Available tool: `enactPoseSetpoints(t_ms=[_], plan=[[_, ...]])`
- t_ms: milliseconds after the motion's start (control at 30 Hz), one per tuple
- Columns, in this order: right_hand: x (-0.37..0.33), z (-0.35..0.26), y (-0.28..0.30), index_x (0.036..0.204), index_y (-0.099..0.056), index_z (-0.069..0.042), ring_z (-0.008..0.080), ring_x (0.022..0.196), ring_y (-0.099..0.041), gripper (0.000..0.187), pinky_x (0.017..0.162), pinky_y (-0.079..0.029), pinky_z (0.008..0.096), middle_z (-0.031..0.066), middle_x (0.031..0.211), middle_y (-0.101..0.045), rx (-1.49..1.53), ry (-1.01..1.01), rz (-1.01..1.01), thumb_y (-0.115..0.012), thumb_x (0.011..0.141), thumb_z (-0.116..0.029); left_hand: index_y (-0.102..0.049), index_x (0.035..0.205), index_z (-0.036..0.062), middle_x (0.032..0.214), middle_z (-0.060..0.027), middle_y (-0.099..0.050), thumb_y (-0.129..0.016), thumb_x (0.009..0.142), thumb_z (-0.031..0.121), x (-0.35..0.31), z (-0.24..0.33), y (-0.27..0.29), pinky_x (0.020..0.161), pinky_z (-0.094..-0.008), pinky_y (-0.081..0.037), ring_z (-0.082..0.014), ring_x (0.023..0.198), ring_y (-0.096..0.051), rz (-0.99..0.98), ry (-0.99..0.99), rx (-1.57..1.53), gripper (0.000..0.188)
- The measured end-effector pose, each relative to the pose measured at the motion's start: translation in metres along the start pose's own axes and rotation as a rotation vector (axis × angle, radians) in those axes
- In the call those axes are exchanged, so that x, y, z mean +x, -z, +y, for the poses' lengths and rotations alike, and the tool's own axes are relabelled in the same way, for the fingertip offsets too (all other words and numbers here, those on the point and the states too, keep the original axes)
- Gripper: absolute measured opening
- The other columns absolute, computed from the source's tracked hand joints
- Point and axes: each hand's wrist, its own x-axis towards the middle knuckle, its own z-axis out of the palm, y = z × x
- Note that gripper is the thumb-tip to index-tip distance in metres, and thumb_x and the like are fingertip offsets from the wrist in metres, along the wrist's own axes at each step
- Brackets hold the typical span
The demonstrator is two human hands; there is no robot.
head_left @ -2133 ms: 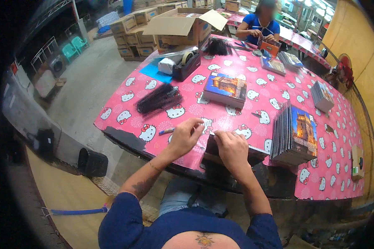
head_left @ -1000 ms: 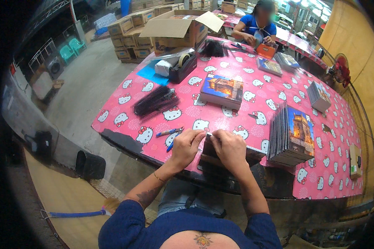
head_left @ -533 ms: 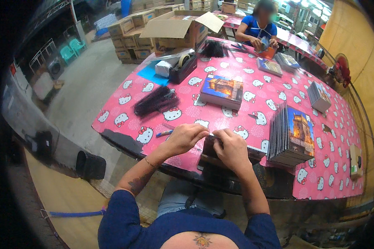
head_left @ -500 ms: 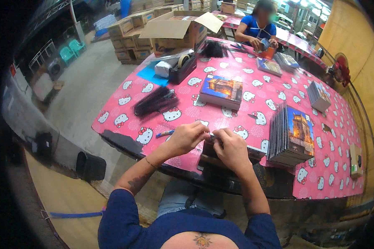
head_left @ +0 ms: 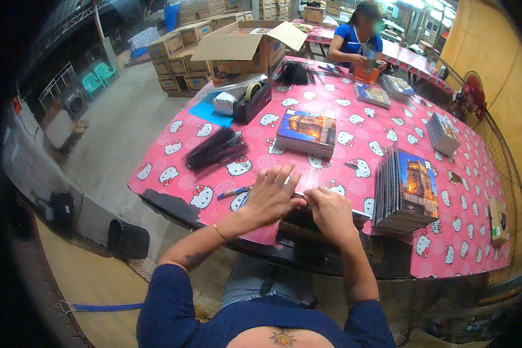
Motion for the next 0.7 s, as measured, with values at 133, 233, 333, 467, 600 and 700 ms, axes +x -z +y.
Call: enactPoseSetpoints(t_ms=[133,233,333,467,600,700], plan=[[0.0,0.001,-0.006,0.1,-0.07,-0.012,0.0333,0.077,-0.068,0.015,0.066,-0.053,0.0451,0.0101,0.087,-0.068,-0.035,-0.013,0.016,-0.06,0.094,-0.022,-0.02,0.156,0.0001,0.164,-0.0198,-0.014,-0.034,0.09,0.075,-0.071,0.034,-0.059,0.117,-0.0623,0.007,-0.0344,0.154,-0.004,0.023,0.025,0.286,0.1],[0.0,0.003,-0.002,0.1,-0.068,-0.011,0.0326,0.077,-0.068,0.014,0.065,-0.053,0.0446,0.0103,0.087,-0.067,-0.039,0.034,0.007,-0.06,0.093,-0.02,-0.021,0.155,-0.0016,0.165,-0.0204,-0.012,-0.035,0.089,0.076,-0.059,0.026,-0.057,0.115,-0.0624,0.012,-0.0329,0.154,0.0,0.079,0.021,0.255,0.103],[-0.011,0.005,0.012,0.104,-0.067,-0.012,0.0319,0.078,-0.068,0.016,0.065,-0.053,0.0436,0.0096,0.09,-0.067,-0.051,0.129,0.075,-0.061,0.092,-0.02,-0.021,0.155,-0.001,0.165,-0.0208,-0.011,-0.035,0.09,0.075,-0.026,0.015,-0.031,0.115,-0.0622,0.013,-0.0331,0.154,0.001,0.046,0.024,0.379,0.101],[-0.037,0.024,0.019,0.108,-0.067,-0.014,0.0307,0.078,-0.068,0.019,0.064,-0.051,0.0432,0.009,0.09,-0.068,-0.106,0.109,0.081,-0.063,0.091,-0.02,-0.022,0.156,0.0026,0.164,-0.0204,-0.013,-0.033,0.095,0.069,-0.067,0.03,-0.06,0.116,-0.062,0.012,-0.0346,0.154,-0.004,0.07,-0.062,0.222,0.091],[-0.031,0.026,0.024,0.108,-0.068,-0.014,0.0308,0.077,-0.068,0.019,0.064,-0.051,0.0437,0.0094,0.086,-0.068,-0.045,0.076,0.04,-0.062,0.09,-0.019,-0.021,0.155,-0.0012,0.163,-0.0231,-0.016,-0.036,0.094,0.07,-0.027,0.012,-0.046,0.115,-0.0624,0.014,-0.0365,0.154,-0.006,0.08,-0.088,0.377,0.094],[-0.029,0.029,0.025,0.108,-0.068,-0.013,0.0313,0.077,-0.068,0.019,0.064,-0.052,0.044,0.0098,0.086,-0.068,-0.024,0.069,0.033,-0.062,0.091,-0.02,-0.016,0.156,-0.0025,0.164,-0.0234,-0.008,-0.037,0.097,0.065,-0.064,0.037,-0.053,0.115,-0.064,0.011,-0.0376,0.153,-0.005,0.075,-0.217,0.116,0.092]])
